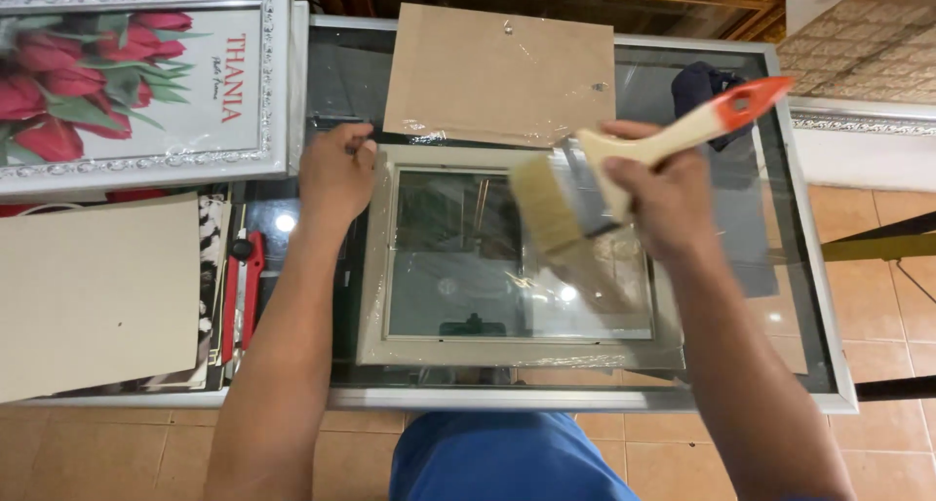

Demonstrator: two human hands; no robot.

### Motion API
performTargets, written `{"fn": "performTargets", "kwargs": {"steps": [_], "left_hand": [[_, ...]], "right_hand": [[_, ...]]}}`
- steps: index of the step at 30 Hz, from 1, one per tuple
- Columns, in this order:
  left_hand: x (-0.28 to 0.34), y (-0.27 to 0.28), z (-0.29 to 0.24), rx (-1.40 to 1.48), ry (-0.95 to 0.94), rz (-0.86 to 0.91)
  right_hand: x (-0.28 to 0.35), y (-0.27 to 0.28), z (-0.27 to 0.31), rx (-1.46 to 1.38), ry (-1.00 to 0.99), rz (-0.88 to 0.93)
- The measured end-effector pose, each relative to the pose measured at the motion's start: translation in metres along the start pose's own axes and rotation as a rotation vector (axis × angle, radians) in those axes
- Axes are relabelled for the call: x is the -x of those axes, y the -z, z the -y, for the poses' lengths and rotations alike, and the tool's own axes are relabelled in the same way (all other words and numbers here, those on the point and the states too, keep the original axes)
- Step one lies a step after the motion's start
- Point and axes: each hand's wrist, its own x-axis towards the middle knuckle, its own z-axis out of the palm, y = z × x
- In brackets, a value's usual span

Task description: Assembling a picture frame by cleaning the glass, inserting the photo, and securing the backing.

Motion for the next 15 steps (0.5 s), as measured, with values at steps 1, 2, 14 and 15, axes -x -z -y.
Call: {"fn": "performTargets", "kwargs": {"steps": [1, 2, 14, 15], "left_hand": [[0.008, 0.003, -0.001, 0.0, 0.002, -0.004], [0.015, 0.004, -0.003, 0.003, -0.08, -0.027], [0.026, 0.002, -0.009, 0.006, -0.21, -0.098], [0.027, 0.003, -0.01, 0.025, -0.208, -0.107]], "right_hand": [[0.004, -0.03, -0.004, 0.0, 0.002, 0.004], [0.007, -0.059, -0.009, 0.007, 0.011, 0.042], [-0.002, 0.034, -0.037, 0.453, 0.068, -0.103], [-0.001, 0.063, -0.034, 0.475, 0.081, -0.159]]}}
